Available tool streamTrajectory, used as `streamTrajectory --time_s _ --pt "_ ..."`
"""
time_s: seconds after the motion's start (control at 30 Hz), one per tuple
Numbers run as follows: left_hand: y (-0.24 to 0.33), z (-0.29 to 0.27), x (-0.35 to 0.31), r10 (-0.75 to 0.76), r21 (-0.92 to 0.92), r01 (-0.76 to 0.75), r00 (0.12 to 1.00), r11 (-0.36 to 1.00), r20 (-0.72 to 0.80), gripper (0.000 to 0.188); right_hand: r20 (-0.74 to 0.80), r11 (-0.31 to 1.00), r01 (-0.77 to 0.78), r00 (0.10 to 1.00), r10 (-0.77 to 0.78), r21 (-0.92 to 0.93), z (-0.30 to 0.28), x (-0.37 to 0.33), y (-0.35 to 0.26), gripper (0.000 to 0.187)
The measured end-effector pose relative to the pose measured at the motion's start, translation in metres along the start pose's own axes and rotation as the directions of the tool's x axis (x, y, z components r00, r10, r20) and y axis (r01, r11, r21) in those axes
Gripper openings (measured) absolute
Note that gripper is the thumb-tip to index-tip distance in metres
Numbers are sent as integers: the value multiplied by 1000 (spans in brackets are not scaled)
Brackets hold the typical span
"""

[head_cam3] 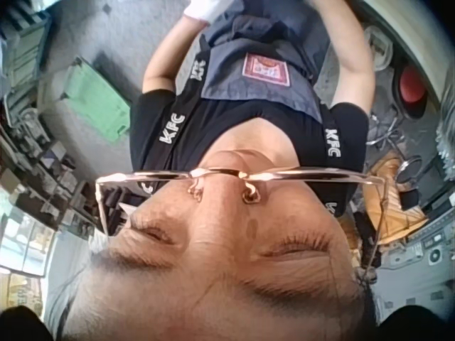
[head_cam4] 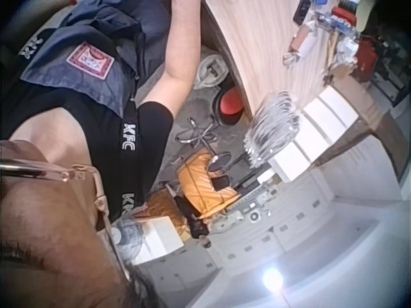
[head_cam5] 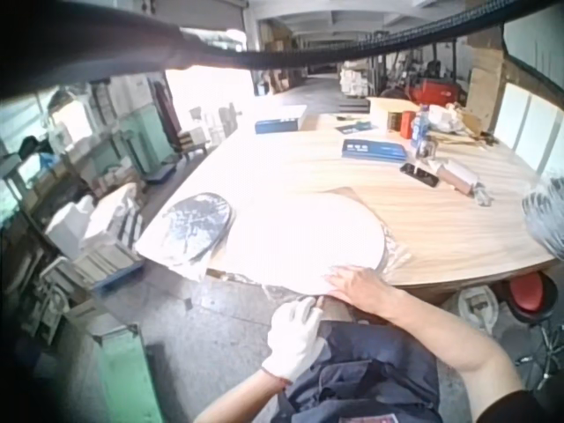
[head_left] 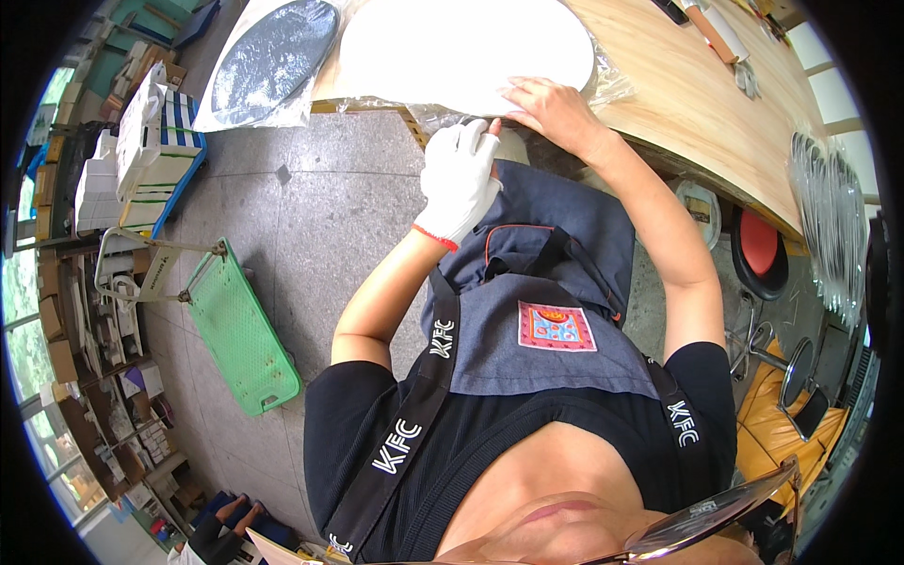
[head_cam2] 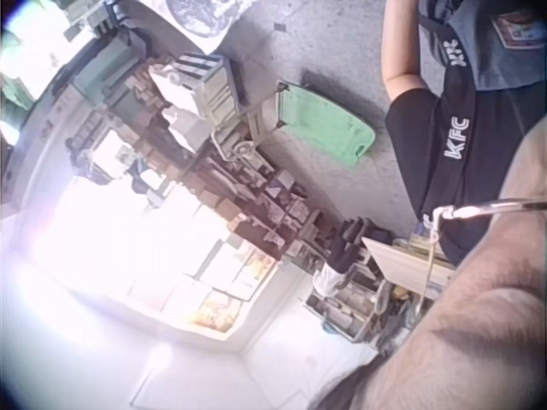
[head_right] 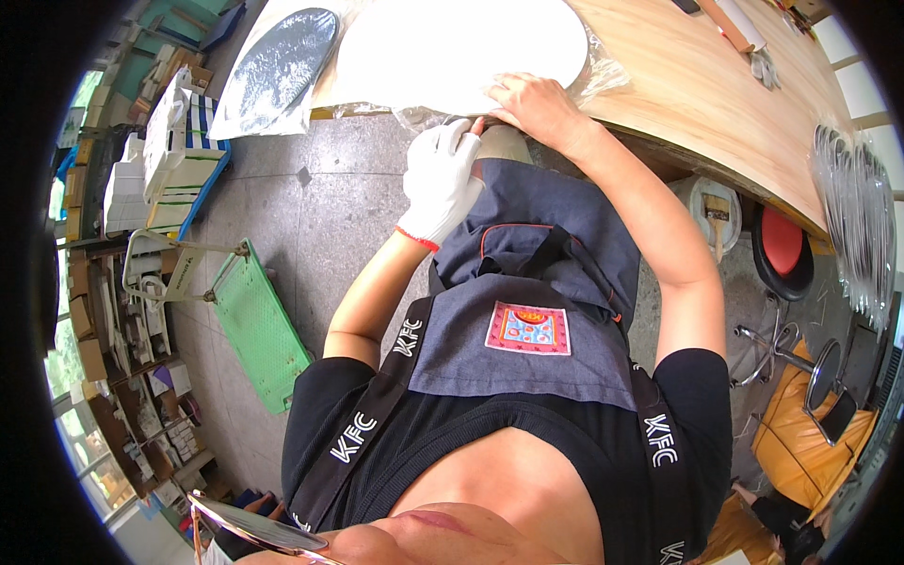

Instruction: The person wraps round white and black discs in plastic film by hand. They place each disc onto a sheet of film, fold the edges over, and smooth the plastic across the surface before setting the item aside.

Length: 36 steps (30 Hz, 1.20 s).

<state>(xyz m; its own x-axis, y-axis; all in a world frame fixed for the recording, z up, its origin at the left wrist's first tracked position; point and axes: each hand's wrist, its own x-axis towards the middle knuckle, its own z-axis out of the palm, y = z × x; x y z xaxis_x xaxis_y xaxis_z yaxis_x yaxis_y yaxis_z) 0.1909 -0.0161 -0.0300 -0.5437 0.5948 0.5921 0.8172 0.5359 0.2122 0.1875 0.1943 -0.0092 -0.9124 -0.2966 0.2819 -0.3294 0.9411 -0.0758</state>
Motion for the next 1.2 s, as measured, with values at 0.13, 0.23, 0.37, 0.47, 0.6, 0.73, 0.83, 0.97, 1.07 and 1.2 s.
streamTrajectory --time_s 0.13,0.23,0.37,0.47,0.6,0.73,0.83,0.97,1.07,1.2 --pt "-2 3 -1 13 0 -13 1000 1000 -8 54 19 1000 10 1000 -10 -20 -2 1 1 38" --pt "-3 3 -2 6 -4 -6 1000 1000 7 57 40 1000 16 999 -15 -20 -4 2 2 37" --pt "-3 1 -1 0 -10 0 1000 1000 30 58 48 999 24 999 -23 -32 -9 3 -1 37" --pt "-3 1 -2 1 -4 0 999 1000 35 58 35 999 33 999 -33 -18 -8 2 0 37" --pt "-4 1 -1 11 -5 -11 1000 1000 22 57 17 999 46 999 -46 -27 -6 2 2 37" --pt "-5 4 -1 12 -7 -12 1000 1000 18 56 24 999 43 999 -42 -28 -5 2 2 38" --pt "-4 3 0 18 -5 -18 1000 1000 12 54 28 1000 26 999 -26 -5 -8 2 1 39" --pt "-7 7 -1 53 41 -53 998 998 -17 60 -63 998 63 996 -65 -30 -6 2 2 42" --pt "-7 6 -1 53 51 -54 998 997 30 61 -53 999 39 998 -38 17 -2 2 4 43" --pt "-9 8 -2 65 72 -68 997 995 43 63 -39 997 73 996 -75 -32 -2 2 5 42"
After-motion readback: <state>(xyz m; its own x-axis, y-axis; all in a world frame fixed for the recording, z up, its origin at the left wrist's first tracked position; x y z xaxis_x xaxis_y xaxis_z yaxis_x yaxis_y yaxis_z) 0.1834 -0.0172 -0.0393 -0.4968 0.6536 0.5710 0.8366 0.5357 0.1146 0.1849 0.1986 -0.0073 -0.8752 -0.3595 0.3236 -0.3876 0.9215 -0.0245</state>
